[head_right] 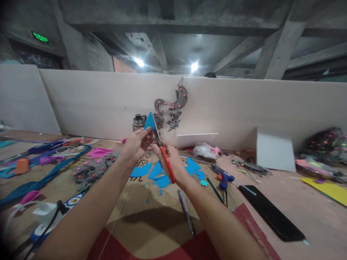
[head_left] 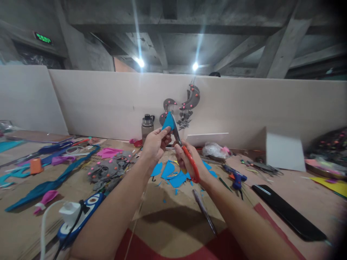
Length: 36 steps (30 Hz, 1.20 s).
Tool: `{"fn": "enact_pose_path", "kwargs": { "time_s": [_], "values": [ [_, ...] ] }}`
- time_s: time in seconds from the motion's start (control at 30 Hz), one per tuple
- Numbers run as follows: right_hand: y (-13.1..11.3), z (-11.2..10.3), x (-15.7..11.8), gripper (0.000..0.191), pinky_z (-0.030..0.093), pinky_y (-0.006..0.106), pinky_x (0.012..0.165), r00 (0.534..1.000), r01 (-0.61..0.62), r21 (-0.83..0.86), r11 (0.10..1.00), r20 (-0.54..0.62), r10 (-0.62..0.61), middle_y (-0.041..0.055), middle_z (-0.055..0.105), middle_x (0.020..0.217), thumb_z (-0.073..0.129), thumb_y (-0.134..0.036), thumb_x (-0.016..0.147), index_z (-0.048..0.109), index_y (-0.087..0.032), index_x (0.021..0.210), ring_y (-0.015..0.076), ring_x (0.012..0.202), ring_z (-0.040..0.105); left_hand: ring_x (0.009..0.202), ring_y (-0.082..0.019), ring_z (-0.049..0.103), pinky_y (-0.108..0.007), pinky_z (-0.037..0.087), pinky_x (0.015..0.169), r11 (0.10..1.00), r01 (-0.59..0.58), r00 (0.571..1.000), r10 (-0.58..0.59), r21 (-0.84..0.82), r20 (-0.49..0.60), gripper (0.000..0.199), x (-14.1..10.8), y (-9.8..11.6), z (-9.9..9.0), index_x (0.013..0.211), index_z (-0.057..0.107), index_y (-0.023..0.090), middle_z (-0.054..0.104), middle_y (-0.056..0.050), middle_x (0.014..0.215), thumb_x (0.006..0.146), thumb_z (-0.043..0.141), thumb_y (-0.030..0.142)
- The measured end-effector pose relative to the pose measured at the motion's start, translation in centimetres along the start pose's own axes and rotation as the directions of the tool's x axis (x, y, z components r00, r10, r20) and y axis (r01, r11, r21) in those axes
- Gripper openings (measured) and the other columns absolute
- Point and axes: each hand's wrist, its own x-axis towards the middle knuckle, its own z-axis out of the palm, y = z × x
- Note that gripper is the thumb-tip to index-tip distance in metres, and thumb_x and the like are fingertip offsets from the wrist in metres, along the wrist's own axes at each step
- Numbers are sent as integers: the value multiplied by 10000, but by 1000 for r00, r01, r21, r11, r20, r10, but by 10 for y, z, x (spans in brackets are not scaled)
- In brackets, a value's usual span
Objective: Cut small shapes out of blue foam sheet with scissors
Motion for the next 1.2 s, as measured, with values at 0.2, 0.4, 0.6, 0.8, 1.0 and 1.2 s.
{"fn": "enact_pose_path", "kwargs": {
  "time_s": [0.2, 0.4, 0.6, 0.8, 1.0, 1.2],
  "values": [
    [2, 1, 0, 437, 279, 180, 392, 1000, -4, 31, 1000, -11, 5, -60, 356, 615, 557, -632, 856, 492, -207, 931, 64, 470, 323, 500, -36, 494, -130, 379, 478, 1000, -5, 1000, 5, 9, 10, 137, 1, -1, -1, 673, 623, 88, 623, -26, 624, 687, 759, 100],
    [3, 1, -1, 427, 286, 173, 394, 1000, -9, 47, 999, -12, 10, -62, 354, 623, 567, -625, 854, 475, -210, 890, 59, 474, 333, 499, -35, 490, -133, 372, 471, 1000, -6, 1000, 6, 19, 8, 164, 1, -1, -1, 667, 611, 90, 615, -21, 620, 674, 774, 111],
    [3, 0, -1, 420, 299, 179, 395, 1000, -14, 7, 1000, -14, 14, -62, 382, 613, 552, -622, 862, 476, -212, 906, 63, 462, 352, 499, -33, 480, -132, 350, 463, 999, 2, 1000, -2, 40, 6, 195, 0, 1, 0, 655, 598, 99, 605, -15, 614, 667, 791, 126],
    [2, 0, -1, 419, 303, 181, 398, 1000, -17, -8, 1000, -12, 17, -66, 368, 609, 547, -619, 864, 498, -207, 920, 61, 453, 340, 498, -29, 482, -133, 352, 464, 998, 19, 999, -21, 56, 31, 168, 1, 4, -3, 670, 617, 88, 609, -18, 624, 669, 783, 113],
    [0, 1, -1, 434, 288, 180, 395, 1000, -23, -7, 1000, -10, 23, -66, 361, 613, 546, -632, 858, 508, -204, 921, 55, 443, 326, 498, -26, 476, -135, 356, 470, 995, 25, 996, -33, 91, 83, 194, 7, 7, -12, 687, 631, 86, 617, -23, 636, 640, 811, 140],
    [0, 0, -1, 409, 274, 182, 404, 1000, -3, -55, 998, 8, 3, -65, 379, 614, 540, -611, 871, 503, -207, 915, 58, 449, 335, 475, -16, 452, -131, 333, 456, 984, 75, 994, -86, 164, 62, 241, 5, 17, -12, 665, 618, 88, 609, -12, 617, 610, 840, 164]
  ]
}}
